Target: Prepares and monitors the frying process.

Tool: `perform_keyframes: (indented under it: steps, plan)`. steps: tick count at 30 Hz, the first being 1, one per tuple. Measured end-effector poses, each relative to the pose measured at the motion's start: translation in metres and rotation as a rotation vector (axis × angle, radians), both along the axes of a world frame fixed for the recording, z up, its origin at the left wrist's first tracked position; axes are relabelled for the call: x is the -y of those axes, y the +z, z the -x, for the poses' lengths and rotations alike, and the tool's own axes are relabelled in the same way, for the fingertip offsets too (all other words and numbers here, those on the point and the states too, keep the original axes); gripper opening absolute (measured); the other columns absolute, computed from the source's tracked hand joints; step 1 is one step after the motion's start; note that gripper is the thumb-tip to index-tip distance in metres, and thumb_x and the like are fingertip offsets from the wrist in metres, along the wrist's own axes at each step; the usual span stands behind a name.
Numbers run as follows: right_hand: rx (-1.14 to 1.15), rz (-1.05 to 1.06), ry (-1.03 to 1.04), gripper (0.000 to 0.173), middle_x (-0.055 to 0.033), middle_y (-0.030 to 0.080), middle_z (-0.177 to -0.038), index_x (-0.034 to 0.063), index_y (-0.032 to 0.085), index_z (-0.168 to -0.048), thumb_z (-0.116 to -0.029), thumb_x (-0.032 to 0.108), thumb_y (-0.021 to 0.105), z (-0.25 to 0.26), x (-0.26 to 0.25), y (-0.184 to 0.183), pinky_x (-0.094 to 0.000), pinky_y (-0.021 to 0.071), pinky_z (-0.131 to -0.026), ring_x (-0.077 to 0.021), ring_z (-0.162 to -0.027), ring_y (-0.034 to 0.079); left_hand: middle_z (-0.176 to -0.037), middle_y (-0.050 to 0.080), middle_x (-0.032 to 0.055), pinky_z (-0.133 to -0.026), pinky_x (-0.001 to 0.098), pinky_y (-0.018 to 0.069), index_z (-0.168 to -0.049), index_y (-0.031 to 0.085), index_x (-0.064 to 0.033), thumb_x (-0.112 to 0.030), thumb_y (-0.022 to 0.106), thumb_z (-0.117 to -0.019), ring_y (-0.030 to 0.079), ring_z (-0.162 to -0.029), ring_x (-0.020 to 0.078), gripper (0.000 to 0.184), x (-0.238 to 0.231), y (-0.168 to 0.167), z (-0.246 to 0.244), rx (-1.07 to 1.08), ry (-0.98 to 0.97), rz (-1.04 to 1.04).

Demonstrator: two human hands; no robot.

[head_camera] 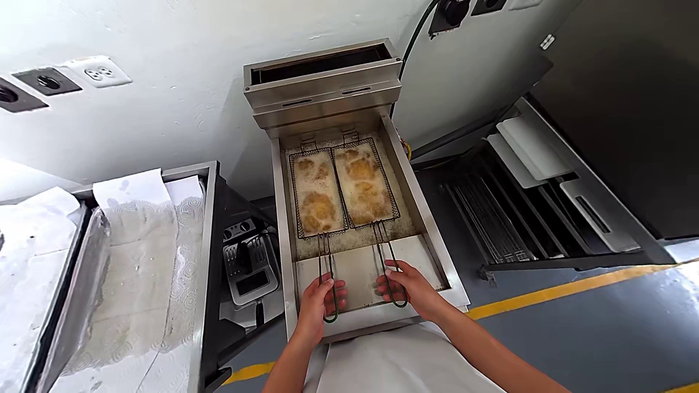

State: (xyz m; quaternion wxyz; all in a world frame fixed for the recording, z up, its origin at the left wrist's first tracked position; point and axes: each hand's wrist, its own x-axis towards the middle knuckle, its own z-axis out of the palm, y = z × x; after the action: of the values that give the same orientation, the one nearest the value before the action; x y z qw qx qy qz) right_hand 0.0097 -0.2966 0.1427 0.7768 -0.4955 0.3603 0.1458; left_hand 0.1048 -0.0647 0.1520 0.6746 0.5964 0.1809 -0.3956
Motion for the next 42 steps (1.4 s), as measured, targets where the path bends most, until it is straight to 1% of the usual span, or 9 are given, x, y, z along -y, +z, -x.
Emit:
perform_keyframes:
  steps: [9, 13, 17, 21, 25, 30, 34, 39, 42]
  plan:
    - [-0.022, -0.035, -0.025, 0.036, -0.0165, 0.073, -0.104, 0.0036, 0.042, -0.144, -0.1106, 0.016, 0.046, -0.008, 0.0, 0.0, -0.0372, 0.0637, -0.073, -0.0264, -0.086, 0.075, -0.109, 0.073, 0.019, -0.076, 0.0393, 0.0633, -0.142, 0.047, 0.0049, -0.016, 0.041, -0.1107, 0.075, -0.091, 0.0274, 0.037, 0.001, 0.0, 0.002, -0.006, 0.026, 0.004]
    - [-0.045, -0.031, -0.066, 0.031, -0.0139, 0.071, -0.096, 0.0029, 0.046, -0.139, -0.1115, 0.018, 0.045, -0.015, -0.002, -0.001, -0.0331, 0.0621, -0.068, -0.0224, -0.076, 0.073, -0.106, 0.073, 0.0197, -0.07, 0.0377, 0.0633, -0.143, 0.045, 0.0038, -0.014, 0.042, -0.1105, 0.075, -0.084, 0.0271, 0.037, 0.004, 0.003, 0.002, -0.02, 0.045, 0.006]
    - [-0.048, -0.049, -0.121, 0.024, -0.011, 0.068, -0.086, 0.0027, 0.051, -0.129, -0.1116, 0.017, 0.045, -0.023, -0.006, -0.01, -0.0279, 0.0584, -0.06, -0.0174, -0.066, 0.068, -0.084, 0.066, 0.0113, -0.05, 0.0262, 0.055, -0.14, 0.048, 0.0018, -0.014, 0.045, -0.1103, 0.064, -0.058, 0.0152, 0.034, 0.015, 0.0, -0.007, 0.005, 0.044, -0.027]
    - [-0.049, 0.04, -0.148, 0.02, -0.0027, 0.054, -0.067, 0.0034, 0.051, -0.111, -0.1124, 0.021, 0.043, -0.017, -0.018, 0.001, -0.0223, 0.049, -0.045, -0.01, -0.048, 0.054, -0.063, 0.049, 0.0021, -0.039, 0.0236, 0.0483, -0.124, 0.049, 0.0019, -0.016, 0.046, -0.1104, 0.049, -0.042, 0.0096, 0.023, 0.022, 0.008, 0.003, 0.052, 0.009, -0.069]
    - [-0.032, 0.056, -0.09, 0.018, 0.0012, 0.046, -0.061, 0.0062, 0.048, -0.109, -0.112, 0.024, 0.044, 0.013, -0.014, 0.032, -0.0221, 0.0436, -0.038, -0.0077, -0.041, 0.045, -0.059, 0.046, -0.0002, -0.037, 0.0234, 0.0475, -0.117, 0.048, -0.0005, -0.017, 0.046, -0.1105, 0.047, -0.039, 0.0082, 0.018, 0.004, 0.026, 0.021, 0.042, -0.012, -0.028]
    - [-0.026, 0.075, -0.119, 0.02, 0.0006, 0.046, -0.061, 0.0048, 0.048, -0.108, -0.1119, 0.024, 0.045, 0.0, -0.024, 0.001, -0.0224, 0.0429, -0.038, -0.0081, -0.04, 0.044, -0.061, 0.047, 0.0012, -0.038, 0.0225, 0.0467, -0.12, 0.047, 0.0016, -0.016, 0.046, -0.1104, 0.046, -0.04, 0.0081, 0.02, 0.029, 0.015, -0.004, 0.059, 0.016, -0.014]
    - [-0.016, 0.079, -0.089, 0.018, 0.0019, 0.046, -0.062, 0.0073, 0.047, -0.108, -0.1117, 0.024, 0.045, 0.015, -0.016, 0.031, -0.0214, 0.0421, -0.038, -0.0068, -0.041, 0.044, -0.06, 0.046, 0.0002, -0.039, 0.0228, 0.0474, -0.118, 0.046, 0.0001, -0.015, 0.046, -0.1102, 0.047, -0.04, 0.0081, 0.017, 0.013, 0.037, 0.014, 0.044, -0.019, -0.016]
    - [0.011, 0.074, -0.1, 0.018, 0.0008, 0.046, -0.06, 0.0061, 0.046, -0.108, -0.1119, 0.024, 0.045, 0.006, -0.026, 0.011, -0.0232, 0.0435, -0.037, -0.0085, -0.04, 0.045, -0.061, 0.047, 0.001, -0.038, 0.0233, 0.0472, -0.117, 0.047, 0.0003, -0.016, 0.046, -0.1104, 0.047, -0.04, 0.0085, 0.018, 0.022, 0.023, 0.004, 0.065, -0.01, -0.008]
    - [0.008, 0.07, -0.097, 0.017, 0.0015, 0.045, -0.061, 0.0073, 0.046, -0.107, -0.1115, 0.023, 0.046, 0.014, -0.02, 0.026, -0.0218, 0.0423, -0.037, -0.0074, -0.04, 0.043, -0.061, 0.046, 0.0007, -0.039, 0.0238, 0.0479, -0.117, 0.046, -0.0007, -0.016, 0.046, -0.1103, 0.047, -0.04, 0.0089, 0.016, 0.019, 0.031, 0.019, 0.047, -0.025, -0.009]
